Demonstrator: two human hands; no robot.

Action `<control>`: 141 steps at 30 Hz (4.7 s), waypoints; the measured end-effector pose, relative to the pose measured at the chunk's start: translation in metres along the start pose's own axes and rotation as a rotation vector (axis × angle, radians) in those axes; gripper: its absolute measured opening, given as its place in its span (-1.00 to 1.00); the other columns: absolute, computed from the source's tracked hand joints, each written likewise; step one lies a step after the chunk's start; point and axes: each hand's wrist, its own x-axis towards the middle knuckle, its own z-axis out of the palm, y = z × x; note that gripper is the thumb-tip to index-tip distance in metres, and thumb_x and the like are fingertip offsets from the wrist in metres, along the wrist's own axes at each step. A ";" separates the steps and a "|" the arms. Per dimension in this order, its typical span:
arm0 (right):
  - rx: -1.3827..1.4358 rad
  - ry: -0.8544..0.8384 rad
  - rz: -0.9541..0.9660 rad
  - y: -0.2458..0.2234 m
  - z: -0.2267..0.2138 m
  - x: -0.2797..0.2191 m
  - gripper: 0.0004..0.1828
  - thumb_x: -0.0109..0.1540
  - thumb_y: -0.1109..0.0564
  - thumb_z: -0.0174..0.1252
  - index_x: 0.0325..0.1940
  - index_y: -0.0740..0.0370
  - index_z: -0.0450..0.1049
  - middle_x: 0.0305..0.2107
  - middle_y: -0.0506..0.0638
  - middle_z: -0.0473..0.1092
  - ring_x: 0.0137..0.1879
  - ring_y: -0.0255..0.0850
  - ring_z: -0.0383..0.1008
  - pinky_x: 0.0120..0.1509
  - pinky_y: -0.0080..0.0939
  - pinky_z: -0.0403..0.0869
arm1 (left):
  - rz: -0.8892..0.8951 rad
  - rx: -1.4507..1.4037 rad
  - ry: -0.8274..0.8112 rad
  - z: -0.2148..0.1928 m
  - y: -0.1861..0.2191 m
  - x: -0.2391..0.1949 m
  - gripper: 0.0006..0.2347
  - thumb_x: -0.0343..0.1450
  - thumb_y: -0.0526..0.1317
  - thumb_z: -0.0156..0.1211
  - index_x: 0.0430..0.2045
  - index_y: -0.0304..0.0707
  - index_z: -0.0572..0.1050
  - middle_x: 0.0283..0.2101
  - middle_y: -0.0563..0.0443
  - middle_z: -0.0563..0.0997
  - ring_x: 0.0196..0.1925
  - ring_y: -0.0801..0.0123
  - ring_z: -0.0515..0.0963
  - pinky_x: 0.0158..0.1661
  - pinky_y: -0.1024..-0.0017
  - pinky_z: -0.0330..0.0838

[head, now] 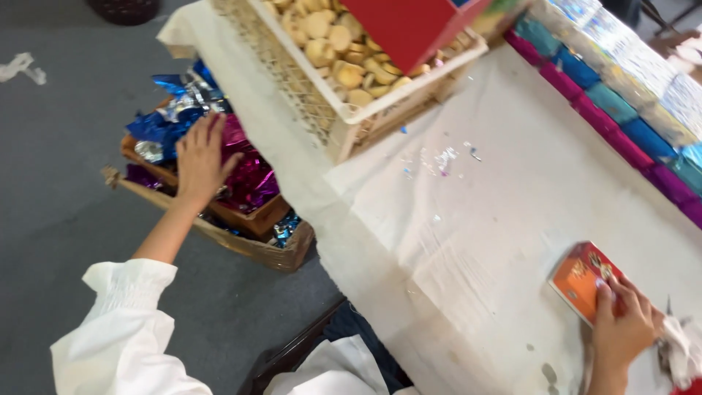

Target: The person wraps a small rectangular box with shiny pink foil paper. They fold the paper around the box, use a white plastic squeegee tool to smooth the foil, and secure the edges with clear tape from a red dispenser.

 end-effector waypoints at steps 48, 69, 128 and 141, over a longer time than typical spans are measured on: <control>0.079 -0.047 -0.333 -0.175 -0.027 0.058 -0.64 0.39 0.05 0.29 0.28 0.06 0.56 0.16 0.02 0.45 0.36 -0.08 0.37 0.48 -0.10 0.29 | -0.069 -0.209 -0.587 0.097 0.029 -0.062 -0.76 0.35 -0.10 0.39 -0.19 -0.14 0.63 -0.07 -0.06 0.60 -0.03 0.13 0.62 0.02 0.09 0.37; 0.357 -0.294 -0.481 -0.387 -0.063 0.043 -0.75 0.24 0.10 0.24 0.01 0.08 0.60 0.03 -0.10 0.52 0.12 -0.08 0.49 0.29 -0.04 0.39 | -0.436 -0.787 0.613 -0.089 0.032 0.023 -0.87 0.61 -0.32 0.27 -0.10 -0.36 0.44 -0.11 -0.03 0.59 -0.04 0.35 0.60 0.09 0.41 0.52; 1.923 -0.789 0.477 -0.508 0.131 0.078 -0.72 0.34 0.33 0.16 0.14 0.44 0.45 -0.09 0.09 0.53 -0.08 -0.18 0.59 -0.02 -0.11 0.61 | -0.340 -0.185 -0.509 0.102 0.004 -0.083 -0.33 0.35 -0.12 0.32 0.39 -0.20 0.18 0.46 -0.10 0.22 0.54 0.12 0.06 0.44 -0.05 -0.24; 2.177 -0.696 0.616 -0.502 0.126 0.087 -0.70 0.36 0.34 0.11 0.19 0.40 0.40 -0.02 0.14 0.51 0.00 -0.09 0.59 0.05 -0.01 0.62 | -0.407 -0.256 -0.570 0.058 0.023 -0.054 -0.18 0.30 0.06 0.36 0.40 -0.28 0.05 0.39 -0.25 0.23 0.46 0.03 0.16 0.40 -0.26 -0.28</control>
